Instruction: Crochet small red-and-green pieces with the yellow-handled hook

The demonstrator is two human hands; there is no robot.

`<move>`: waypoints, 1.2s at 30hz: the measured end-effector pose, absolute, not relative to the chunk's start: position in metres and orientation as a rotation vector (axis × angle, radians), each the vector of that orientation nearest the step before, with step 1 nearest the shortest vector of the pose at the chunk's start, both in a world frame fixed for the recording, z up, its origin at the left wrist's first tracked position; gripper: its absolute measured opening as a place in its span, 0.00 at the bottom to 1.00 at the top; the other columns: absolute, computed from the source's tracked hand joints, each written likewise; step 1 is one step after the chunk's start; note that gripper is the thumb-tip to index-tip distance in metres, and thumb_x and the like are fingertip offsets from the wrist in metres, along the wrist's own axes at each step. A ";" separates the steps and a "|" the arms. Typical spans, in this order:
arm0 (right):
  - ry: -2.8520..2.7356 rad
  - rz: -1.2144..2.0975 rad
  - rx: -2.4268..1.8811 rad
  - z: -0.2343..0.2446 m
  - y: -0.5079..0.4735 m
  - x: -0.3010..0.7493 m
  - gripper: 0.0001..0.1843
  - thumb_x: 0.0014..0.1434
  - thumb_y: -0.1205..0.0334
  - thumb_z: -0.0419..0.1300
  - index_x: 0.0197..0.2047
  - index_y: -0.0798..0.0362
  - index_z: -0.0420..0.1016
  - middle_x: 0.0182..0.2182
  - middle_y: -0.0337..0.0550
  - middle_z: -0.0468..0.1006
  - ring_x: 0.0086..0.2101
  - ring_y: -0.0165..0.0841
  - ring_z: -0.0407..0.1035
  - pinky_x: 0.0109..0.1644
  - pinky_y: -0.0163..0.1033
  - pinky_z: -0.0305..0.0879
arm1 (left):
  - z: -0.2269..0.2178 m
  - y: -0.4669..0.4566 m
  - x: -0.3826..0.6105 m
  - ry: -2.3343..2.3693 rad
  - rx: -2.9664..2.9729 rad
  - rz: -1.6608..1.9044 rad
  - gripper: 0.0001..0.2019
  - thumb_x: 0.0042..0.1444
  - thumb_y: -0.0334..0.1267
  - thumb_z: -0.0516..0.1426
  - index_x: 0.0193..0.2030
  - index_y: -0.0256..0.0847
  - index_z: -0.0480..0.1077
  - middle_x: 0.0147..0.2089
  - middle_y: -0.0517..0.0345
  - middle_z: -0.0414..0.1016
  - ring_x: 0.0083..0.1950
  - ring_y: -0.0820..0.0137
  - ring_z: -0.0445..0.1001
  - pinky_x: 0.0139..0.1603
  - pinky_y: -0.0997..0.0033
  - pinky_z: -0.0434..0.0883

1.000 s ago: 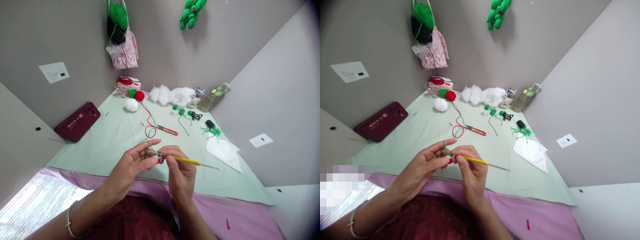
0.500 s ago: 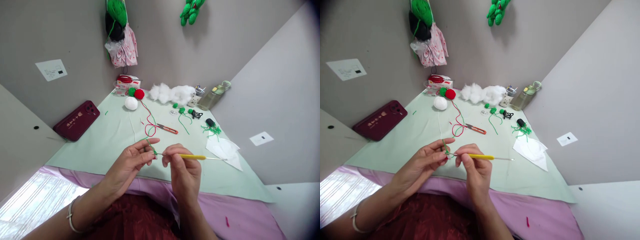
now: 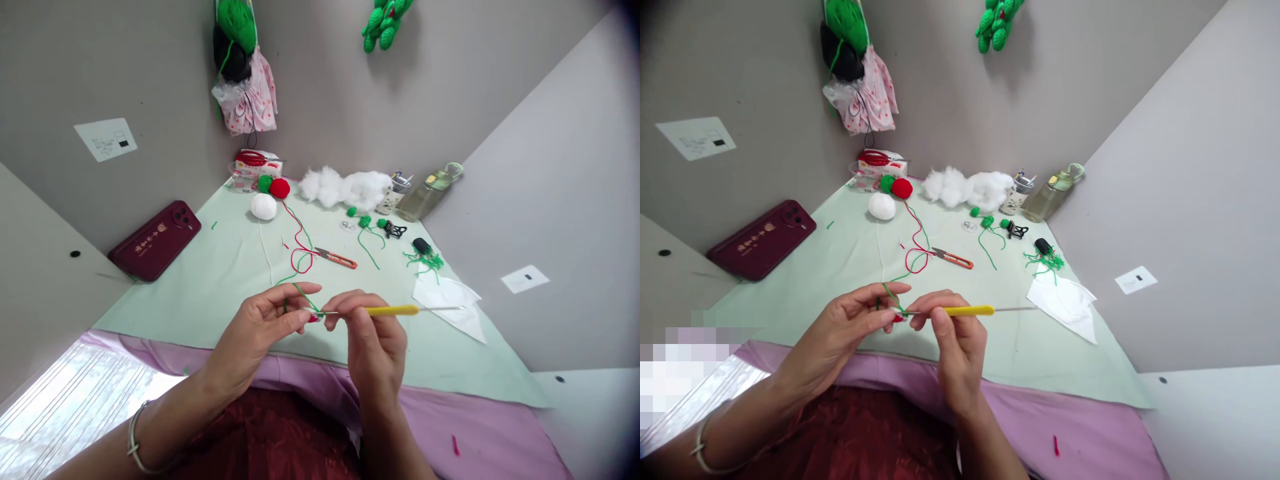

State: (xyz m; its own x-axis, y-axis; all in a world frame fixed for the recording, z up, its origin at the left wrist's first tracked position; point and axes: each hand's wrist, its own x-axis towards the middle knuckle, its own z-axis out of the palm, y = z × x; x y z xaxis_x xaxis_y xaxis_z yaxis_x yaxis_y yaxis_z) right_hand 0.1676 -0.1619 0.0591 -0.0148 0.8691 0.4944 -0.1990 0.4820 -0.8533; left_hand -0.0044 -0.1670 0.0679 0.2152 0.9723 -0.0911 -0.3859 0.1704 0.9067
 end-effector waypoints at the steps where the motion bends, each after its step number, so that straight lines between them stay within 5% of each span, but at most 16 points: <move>1: -1.363 0.903 -0.670 0.059 -0.164 0.169 0.12 0.74 0.63 0.56 0.43 0.48 0.82 0.36 0.42 0.82 0.32 0.32 0.75 0.39 0.41 0.73 | 0.068 -0.168 -0.005 0.836 0.902 1.138 0.13 0.60 0.41 0.69 0.52 0.52 0.84 0.37 0.61 0.75 0.41 0.69 0.72 0.47 0.69 0.67; 7: -1.589 0.576 -0.723 0.059 -0.171 0.174 0.14 0.73 0.70 0.54 0.48 0.47 0.80 0.39 0.43 0.83 0.39 0.36 0.77 0.43 0.45 0.73 | 0.069 -0.168 -0.005 0.859 0.928 1.175 0.11 0.61 0.42 0.69 0.50 0.53 0.85 0.37 0.62 0.74 0.40 0.71 0.71 0.48 0.70 0.69; 18: -1.525 0.634 -0.697 0.058 -0.170 0.170 0.14 0.74 0.69 0.53 0.46 0.47 0.80 0.38 0.43 0.83 0.38 0.36 0.77 0.40 0.45 0.73 | 0.069 -0.168 -0.006 0.850 1.012 1.173 0.11 0.61 0.43 0.69 0.51 0.56 0.84 0.37 0.63 0.76 0.42 0.72 0.71 0.47 0.73 0.70; 27: -1.792 0.290 -0.703 0.056 -0.171 0.172 0.15 0.71 0.71 0.54 0.52 0.46 0.78 0.39 0.46 0.84 0.40 0.39 0.80 0.40 0.46 0.79 | 0.072 -0.169 -0.006 0.993 1.086 1.249 0.12 0.59 0.41 0.70 0.50 0.50 0.84 0.38 0.61 0.75 0.42 0.70 0.73 0.48 0.70 0.71; 32: -1.891 -0.110 -0.734 0.040 -0.173 0.165 0.24 0.67 0.72 0.61 0.63 0.42 0.76 0.46 0.49 0.85 0.42 0.40 0.81 0.39 0.45 0.81 | 0.070 -0.171 -0.002 0.939 1.007 1.285 0.20 0.57 0.39 0.72 0.57 0.50 0.82 0.37 0.63 0.74 0.41 0.71 0.72 0.49 0.70 0.71; 36: -1.873 -0.143 -0.741 0.039 -0.172 0.162 0.25 0.65 0.76 0.63 0.62 0.44 0.79 0.45 0.48 0.83 0.43 0.39 0.80 0.43 0.42 0.80 | 0.069 -0.168 -0.002 0.802 0.772 1.171 0.23 0.55 0.39 0.73 0.58 0.49 0.81 0.36 0.64 0.73 0.37 0.74 0.70 0.45 0.73 0.70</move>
